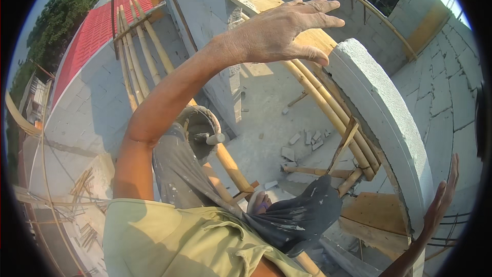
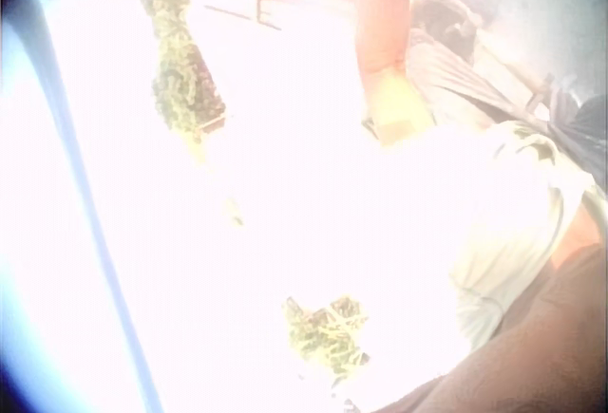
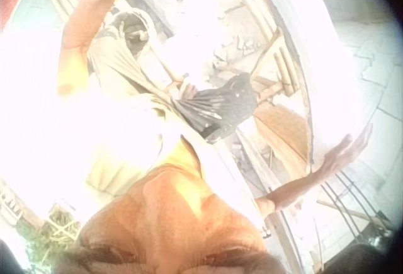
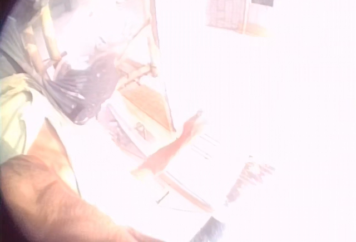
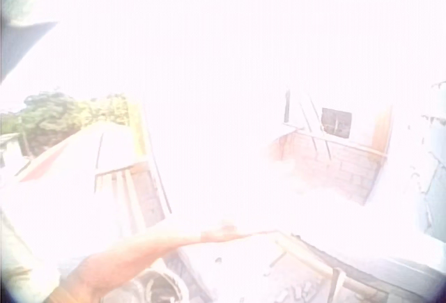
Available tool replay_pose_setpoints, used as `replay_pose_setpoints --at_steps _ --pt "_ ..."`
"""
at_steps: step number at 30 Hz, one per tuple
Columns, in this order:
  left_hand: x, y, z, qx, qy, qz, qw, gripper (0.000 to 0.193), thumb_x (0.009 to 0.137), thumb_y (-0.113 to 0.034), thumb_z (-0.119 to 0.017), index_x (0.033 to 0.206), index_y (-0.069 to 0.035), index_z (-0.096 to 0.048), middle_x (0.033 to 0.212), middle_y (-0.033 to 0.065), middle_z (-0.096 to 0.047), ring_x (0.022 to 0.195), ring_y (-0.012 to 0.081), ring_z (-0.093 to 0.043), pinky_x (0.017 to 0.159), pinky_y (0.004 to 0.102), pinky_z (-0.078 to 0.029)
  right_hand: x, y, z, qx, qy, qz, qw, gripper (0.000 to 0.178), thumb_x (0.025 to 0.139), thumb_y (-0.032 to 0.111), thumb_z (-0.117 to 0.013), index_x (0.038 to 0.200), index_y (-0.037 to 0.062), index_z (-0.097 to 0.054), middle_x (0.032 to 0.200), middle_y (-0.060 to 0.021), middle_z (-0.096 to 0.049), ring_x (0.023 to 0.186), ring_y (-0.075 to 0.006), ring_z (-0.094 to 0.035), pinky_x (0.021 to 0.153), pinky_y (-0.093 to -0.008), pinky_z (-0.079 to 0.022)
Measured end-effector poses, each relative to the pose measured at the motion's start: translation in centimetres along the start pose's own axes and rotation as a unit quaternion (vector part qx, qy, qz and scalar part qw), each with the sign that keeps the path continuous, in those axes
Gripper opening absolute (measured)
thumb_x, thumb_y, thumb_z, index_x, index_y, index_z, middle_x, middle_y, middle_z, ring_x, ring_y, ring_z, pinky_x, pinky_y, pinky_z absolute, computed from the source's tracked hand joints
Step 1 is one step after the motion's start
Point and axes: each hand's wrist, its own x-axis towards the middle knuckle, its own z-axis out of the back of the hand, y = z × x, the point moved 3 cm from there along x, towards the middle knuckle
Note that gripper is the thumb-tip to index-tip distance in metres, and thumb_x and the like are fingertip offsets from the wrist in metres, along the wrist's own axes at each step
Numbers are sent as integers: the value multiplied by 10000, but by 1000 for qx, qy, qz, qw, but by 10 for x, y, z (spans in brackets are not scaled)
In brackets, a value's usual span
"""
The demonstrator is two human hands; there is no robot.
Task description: The person fits a curved block onto a wooden form, coats the block with mortar using a trowel, and then places and adjusts the block onto the wall structure by hand.
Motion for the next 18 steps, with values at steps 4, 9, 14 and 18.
replay_pose_setpoints --at_steps 4,9,14,18 --pt "-91 21 49 -49 8 214 975 651 861 -429 -822 1436 -186 -635 1653 82 -413 1527 295 -381 1267 477 -315 -34 116 26 0 -189 35 981 819 1049 666 -257 1481 21 -516 1502 -222 -531 1445 -366 -463 1160 -570 -395" --pt "-221 90 76 44 55 499 864 870 800 -491 -848 1512 -96 -542 1629 175 -431 1507 330 -410 1234 475 -344 -26 268 -47 290 47 289 911 497 917 377 -739 1269 34 -668 1224 -197 -697 1167 -375 -672 968 -503 -528" --pt "-335 120 54 -23 274 590 759 1161 644 -554 -902 1537 33 -448 1580 270 -453 1479 356 -443 1219 436 -368 -17 383 -123 214 292 403 841 468 932 319 -727 1295 33 -653 1284 -164 -679 1202 -353 -649 1054 -454 -488" --pt "-360 131 19 -48 411 582 700 1212 585 -526 -933 1529 54 -441 1506 262 -540 1412 366 -520 1154 452 -444 -28 441 -197 145 414 430 789 451 959 308 -686 1322 43 -645 1275 -162 -681 1216 -353 -644 1069 -466 -479"
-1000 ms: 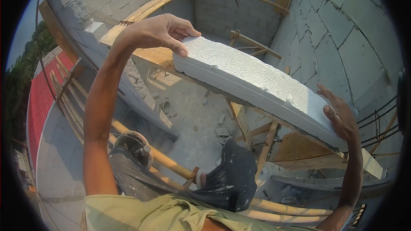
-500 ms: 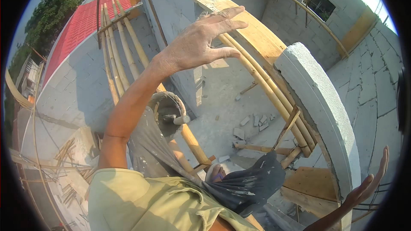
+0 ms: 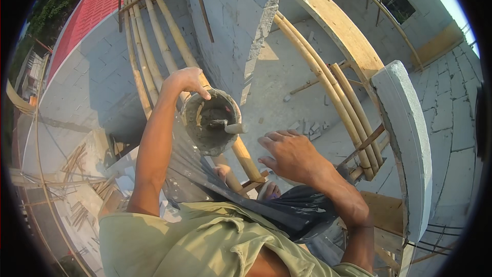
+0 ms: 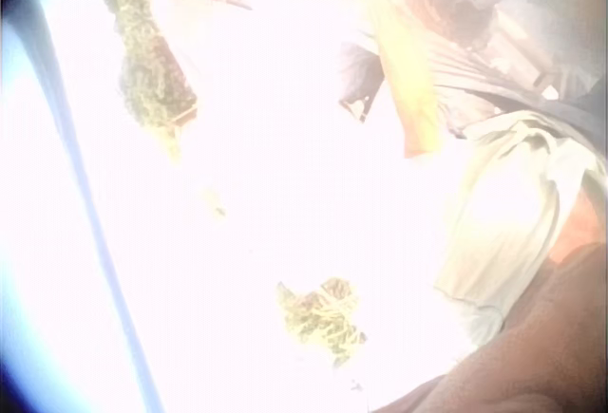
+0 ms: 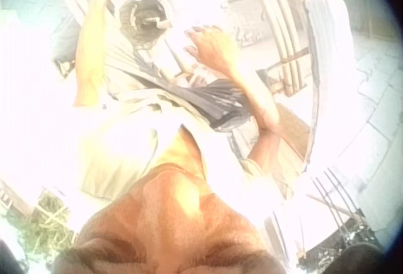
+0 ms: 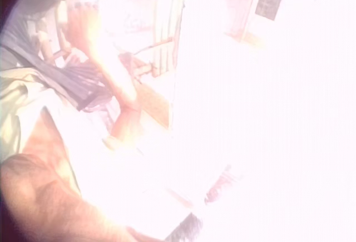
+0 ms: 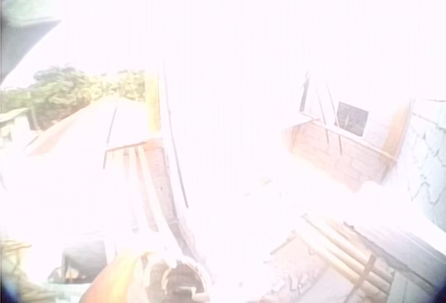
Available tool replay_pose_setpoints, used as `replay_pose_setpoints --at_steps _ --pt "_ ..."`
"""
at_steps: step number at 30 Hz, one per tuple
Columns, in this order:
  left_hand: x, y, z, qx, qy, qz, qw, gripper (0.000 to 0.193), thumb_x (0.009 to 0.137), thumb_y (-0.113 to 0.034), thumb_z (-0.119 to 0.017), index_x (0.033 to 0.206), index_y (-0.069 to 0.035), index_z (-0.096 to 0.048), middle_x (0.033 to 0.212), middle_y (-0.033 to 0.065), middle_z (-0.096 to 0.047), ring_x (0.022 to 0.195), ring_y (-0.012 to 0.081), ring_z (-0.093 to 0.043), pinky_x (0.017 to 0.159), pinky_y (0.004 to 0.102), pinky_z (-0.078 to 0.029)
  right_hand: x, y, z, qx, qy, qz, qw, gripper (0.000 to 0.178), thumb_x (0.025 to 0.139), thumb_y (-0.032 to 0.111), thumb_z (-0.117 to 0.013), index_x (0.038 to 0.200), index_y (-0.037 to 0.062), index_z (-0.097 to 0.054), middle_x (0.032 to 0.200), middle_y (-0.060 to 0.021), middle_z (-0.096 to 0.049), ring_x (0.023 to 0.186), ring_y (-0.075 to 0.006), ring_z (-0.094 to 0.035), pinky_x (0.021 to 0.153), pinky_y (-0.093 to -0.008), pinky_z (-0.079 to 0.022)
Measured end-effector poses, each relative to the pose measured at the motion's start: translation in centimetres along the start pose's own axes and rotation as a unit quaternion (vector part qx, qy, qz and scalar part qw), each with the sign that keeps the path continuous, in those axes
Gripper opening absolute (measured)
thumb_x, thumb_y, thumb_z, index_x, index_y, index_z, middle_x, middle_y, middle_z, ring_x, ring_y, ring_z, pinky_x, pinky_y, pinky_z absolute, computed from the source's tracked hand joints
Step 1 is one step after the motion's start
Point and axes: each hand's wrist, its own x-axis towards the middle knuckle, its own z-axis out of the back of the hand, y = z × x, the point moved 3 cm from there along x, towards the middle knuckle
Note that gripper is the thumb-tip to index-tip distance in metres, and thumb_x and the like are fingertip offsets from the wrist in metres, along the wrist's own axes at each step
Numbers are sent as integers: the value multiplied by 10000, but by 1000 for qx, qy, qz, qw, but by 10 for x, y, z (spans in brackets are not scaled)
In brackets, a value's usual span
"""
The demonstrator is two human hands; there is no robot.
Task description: The person fits a curved block onto a wooden form, coats the block with mortar using a trowel, and then places and adjusts the block onto the wall structure by hand.
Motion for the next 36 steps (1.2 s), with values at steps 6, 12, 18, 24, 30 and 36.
replay_pose_setpoints --at_steps 6,12,18,24,30,36 --pt "35 4 -14 63 88 16 994 1138 558 -574 -920 1467 8 -560 1501 208 -571 1393 347 -550 1126 469 -468 102 -8 -109 -26 -146 83 985 237 881 191 -696 1075 61 -737 1015 -114 -715 988 -297 -698 869 -431 -507" --pt "40 11 -14 -49 121 -63 989 1257 596 -533 -911 1593 10 -372 1538 282 -503 1398 357 -547 1158 427 -448 132 -10 -133 -109 -78 11 991 207 847 138 -683 1032 60 -732 1001 -115 -703 961 -293 -713 811 -423 -545" --pt "42 18 -23 -155 103 -110 976 1305 575 -427 -981 1605 30 -323 1530 344 -472 1388 418 -542 1144 458 -456 146 -13 -152 -123 -148 50 980 101 822 155 -688 838 90 -762 916 -89 -724 857 -241 -736 632 -383 -542" --pt "27 -19 -18 -129 79 -170 974 1230 614 -348 -959 1597 43 -332 1569 327 -438 1462 432 -451 1184 481 -404 152 -14 -151 -108 -88 11 990 129 804 209 -712 857 119 -789 933 -72 -744 905 -239 -741 651 -408 -550" --pt "11 -53 -10 -63 55 -220 972 1156 642 -371 -929 1570 52 -386 1580 274 -461 1475 375 -452 1206 426 -372 143 -18 -142 -55 -75 -25 995 114 812 203 -732 891 150 -795 989 -69 -740 930 -272 -738 726 -420 -557" --pt "4 -80 -11 -42 48 -252 966 1141 638 -373 -917 1556 65 -401 1532 304 -505 1448 378 -486 1177 425 -399 121 -30 -152 -8 -87 -50 995 225 775 249 -788 921 79 -805 925 -137 -779 904 -327 -765 745 -440 -597"
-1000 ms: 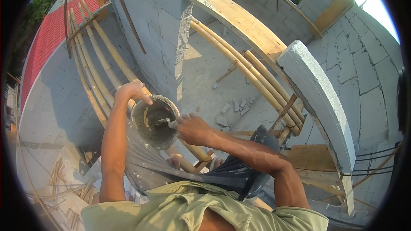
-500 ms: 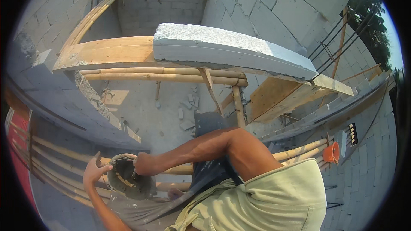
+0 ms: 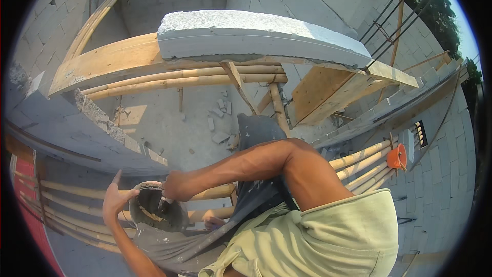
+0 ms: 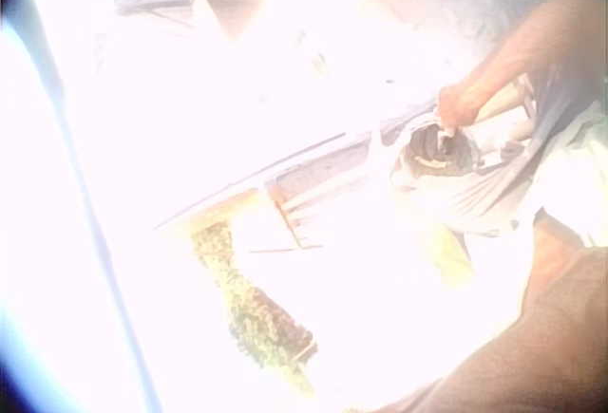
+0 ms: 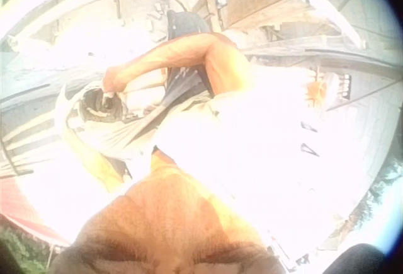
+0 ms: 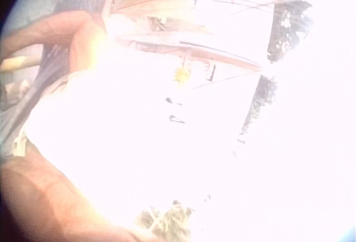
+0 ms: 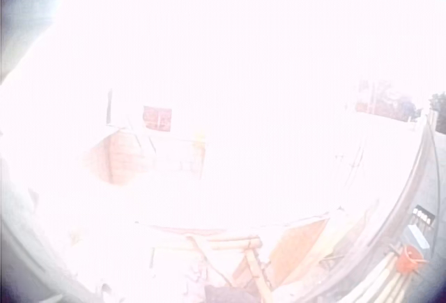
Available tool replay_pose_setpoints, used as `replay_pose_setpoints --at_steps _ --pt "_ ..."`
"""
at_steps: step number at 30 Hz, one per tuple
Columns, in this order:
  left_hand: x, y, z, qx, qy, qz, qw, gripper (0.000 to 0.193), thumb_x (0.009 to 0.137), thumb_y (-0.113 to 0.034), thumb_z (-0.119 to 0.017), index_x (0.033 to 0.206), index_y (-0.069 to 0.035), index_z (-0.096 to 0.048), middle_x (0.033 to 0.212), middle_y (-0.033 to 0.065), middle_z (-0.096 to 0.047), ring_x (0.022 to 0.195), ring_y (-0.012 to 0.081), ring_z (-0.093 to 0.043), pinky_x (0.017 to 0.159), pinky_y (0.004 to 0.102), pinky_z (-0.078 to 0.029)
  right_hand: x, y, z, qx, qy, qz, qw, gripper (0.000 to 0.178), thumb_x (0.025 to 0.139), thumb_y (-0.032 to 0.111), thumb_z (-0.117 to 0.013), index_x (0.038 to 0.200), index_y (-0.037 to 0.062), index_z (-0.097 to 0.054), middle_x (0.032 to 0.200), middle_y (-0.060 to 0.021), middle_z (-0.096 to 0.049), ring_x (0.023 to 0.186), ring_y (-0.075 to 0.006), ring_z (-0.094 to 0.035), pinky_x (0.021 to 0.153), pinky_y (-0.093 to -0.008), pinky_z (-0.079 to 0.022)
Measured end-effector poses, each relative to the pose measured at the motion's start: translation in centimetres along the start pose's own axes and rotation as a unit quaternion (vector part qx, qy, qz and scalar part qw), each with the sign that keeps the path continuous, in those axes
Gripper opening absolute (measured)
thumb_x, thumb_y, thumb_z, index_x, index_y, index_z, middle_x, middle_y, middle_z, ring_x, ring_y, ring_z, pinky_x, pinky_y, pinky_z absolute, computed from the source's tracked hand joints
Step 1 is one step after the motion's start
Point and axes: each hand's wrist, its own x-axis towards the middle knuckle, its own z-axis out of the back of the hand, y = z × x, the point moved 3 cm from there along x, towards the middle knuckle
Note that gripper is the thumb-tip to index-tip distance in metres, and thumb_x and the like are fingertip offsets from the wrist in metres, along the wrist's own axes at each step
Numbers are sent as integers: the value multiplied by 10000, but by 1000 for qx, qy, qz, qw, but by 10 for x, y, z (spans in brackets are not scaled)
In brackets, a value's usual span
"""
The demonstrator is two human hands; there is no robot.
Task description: The person fits a curved block onto a wooden form, coats the block with mortar using a trowel, and then places and adjusts the block onto the wall structure by hand.
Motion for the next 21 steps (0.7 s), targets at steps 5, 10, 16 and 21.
replay_pose_setpoints --at_steps 5,10,16,21 --pt "-4 1 -6 -31 -14 -29 999 1151 634 -360 -910 1561 74 -385 1527 302 -513 1442 389 -488 1184 434 -386 2 -1 4 19 34 29 999 233 810 240 -751 979 84 -788 1005 -161 -756 934 -345 -750 752 -471 -596" --pt "12 -1 -18 20 -10 -46 999 1135 640 -333 -900 1565 70 -379 1534 299 -505 1451 382 -472 1215 424 -341 -6 1 8 -3 72 1 997 222 829 266 -749 963 96 -795 955 -139 -762 931 -334 -753 753 -476 -591" --pt "15 -6 -22 29 -4 -58 998 1061 658 -219 -870 1557 73 -390 1538 290 -504 1461 372 -457 1229 417 -317 1 -11 -2 -11 45 29 999 281 832 312 -736 1030 120 -787 959 -120 -773 937 -334 -748 774 -483 -582" --pt "-1 -23 -12 47 -28 -57 997 1031 680 -211 -870 1550 75 -397 1580 278 -459 1489 382 -422 1235 424 -319 6 -10 -7 26 16 37 999 324 832 368 -730 1025 113 -780 992 -136 -769 944 -342 -741 790 -501 -576"
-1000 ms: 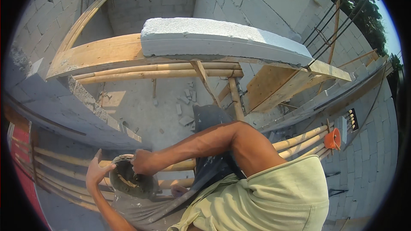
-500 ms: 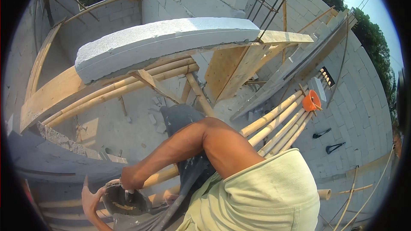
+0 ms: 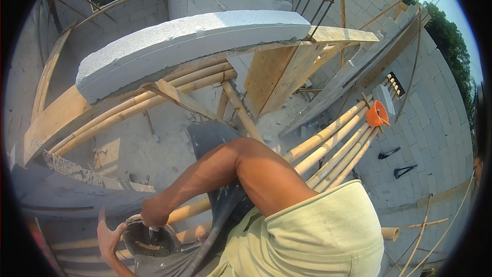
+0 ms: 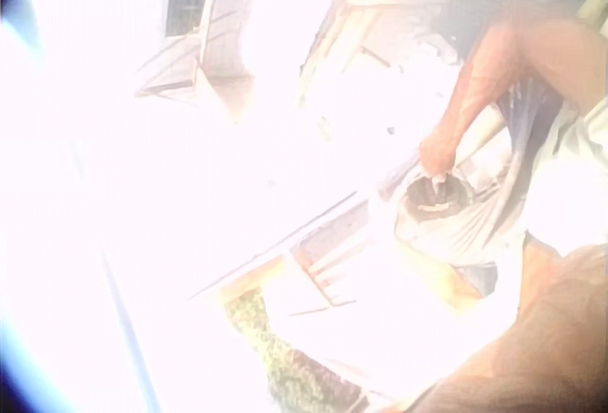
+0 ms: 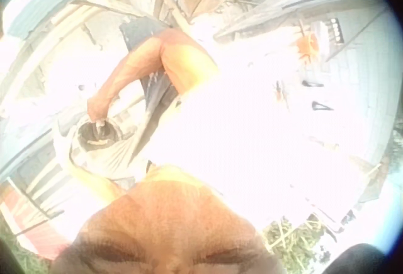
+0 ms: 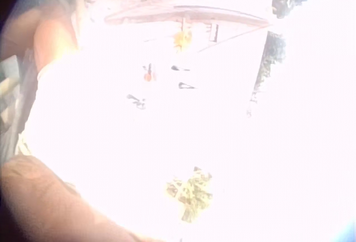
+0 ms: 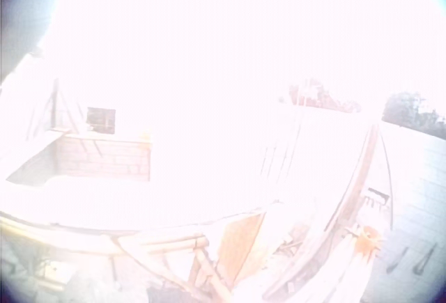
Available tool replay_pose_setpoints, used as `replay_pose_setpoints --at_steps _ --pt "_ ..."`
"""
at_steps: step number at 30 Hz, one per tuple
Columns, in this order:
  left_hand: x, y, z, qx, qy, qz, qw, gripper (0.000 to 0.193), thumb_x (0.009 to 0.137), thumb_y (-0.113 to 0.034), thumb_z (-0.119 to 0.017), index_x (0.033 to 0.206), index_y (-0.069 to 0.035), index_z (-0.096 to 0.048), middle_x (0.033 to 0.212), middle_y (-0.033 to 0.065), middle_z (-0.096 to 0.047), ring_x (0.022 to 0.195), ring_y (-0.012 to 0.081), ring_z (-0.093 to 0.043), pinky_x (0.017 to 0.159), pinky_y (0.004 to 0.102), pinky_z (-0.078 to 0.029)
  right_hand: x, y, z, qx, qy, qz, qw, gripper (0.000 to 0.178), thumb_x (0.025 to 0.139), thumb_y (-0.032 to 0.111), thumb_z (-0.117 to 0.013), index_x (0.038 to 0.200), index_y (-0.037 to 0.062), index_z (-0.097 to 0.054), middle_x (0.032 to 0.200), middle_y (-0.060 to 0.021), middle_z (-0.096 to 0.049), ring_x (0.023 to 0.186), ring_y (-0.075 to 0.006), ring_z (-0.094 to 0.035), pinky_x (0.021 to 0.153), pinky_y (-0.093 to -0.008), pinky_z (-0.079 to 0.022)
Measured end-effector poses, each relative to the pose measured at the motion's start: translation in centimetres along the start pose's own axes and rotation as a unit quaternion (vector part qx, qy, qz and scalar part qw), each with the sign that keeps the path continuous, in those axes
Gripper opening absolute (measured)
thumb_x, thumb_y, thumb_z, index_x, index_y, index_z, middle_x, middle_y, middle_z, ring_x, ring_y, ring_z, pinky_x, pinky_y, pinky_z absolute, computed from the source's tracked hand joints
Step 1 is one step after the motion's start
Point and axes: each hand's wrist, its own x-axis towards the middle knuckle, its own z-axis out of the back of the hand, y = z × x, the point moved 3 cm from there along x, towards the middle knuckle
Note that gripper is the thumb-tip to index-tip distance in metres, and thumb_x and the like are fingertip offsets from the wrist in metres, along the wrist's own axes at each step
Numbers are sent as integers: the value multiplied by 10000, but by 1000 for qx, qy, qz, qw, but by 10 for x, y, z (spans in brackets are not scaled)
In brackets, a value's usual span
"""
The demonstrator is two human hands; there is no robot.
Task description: The person fits a curved block onto a wooden form, coats the block with mortar using a trowel, and then places and adjusts the block onto the wall structure by hand.
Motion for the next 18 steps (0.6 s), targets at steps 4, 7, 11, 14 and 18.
replay_pose_setpoints --at_steps 4,7,11,14,18 --pt "-4 -26 10 8 -56 -4 998 943 733 -230 -859 1536 40 -445 1600 236 -453 1499 378 -412 1231 431 -328 -25 7 31 -14 -60 9 998 234 851 220 -716 990 33 -739 919 -160 -723 903 -354 -735 783 -487 -580" --pt "-7 -32 24 -6 -139 -67 988 871 769 -230 -851 1521 12 -485 1603 213 -459 1499 368 -414 1230 446 -326 -49 23 84 28 -77 45 996 223 868 212 -719 984 22 -726 940 -162 -709 902 -350 -726 777 -494 -576" --pt "-13 -101 55 -26 -247 -193 949 644 930 -246 -718 1502 -17 -529 1601 175 -477 1499 345 -423 1229 492 -319 -127 42 189 24 -216 -32 976 306 856 256 -775 1041 13 -758 934 -178 -745 838 -370 -734 732 -490 -581" --pt "-10 -154 86 1 -298 -309 903 519 1029 -247 -593 1498 -32 -540 1583 164 -502 1495 330 -433 1229 495 -323 -216 56 272 -31 -422 -79 903 283 911 231 -750 1103 23 -744 939 -155 -744 874 -348 -729 783 -453 -574" --pt "30 -212 114 46 -321 -406 855 447 1088 -258 -507 1497 -82 -554 1569 141 -520 1487 314 -446 1240 494 -336 -342 27 328 -217 -559 -284 748 232 968 120 -669 1171 38 -744 1115 -158 -757 945 -312 -733 858 -414 -574"
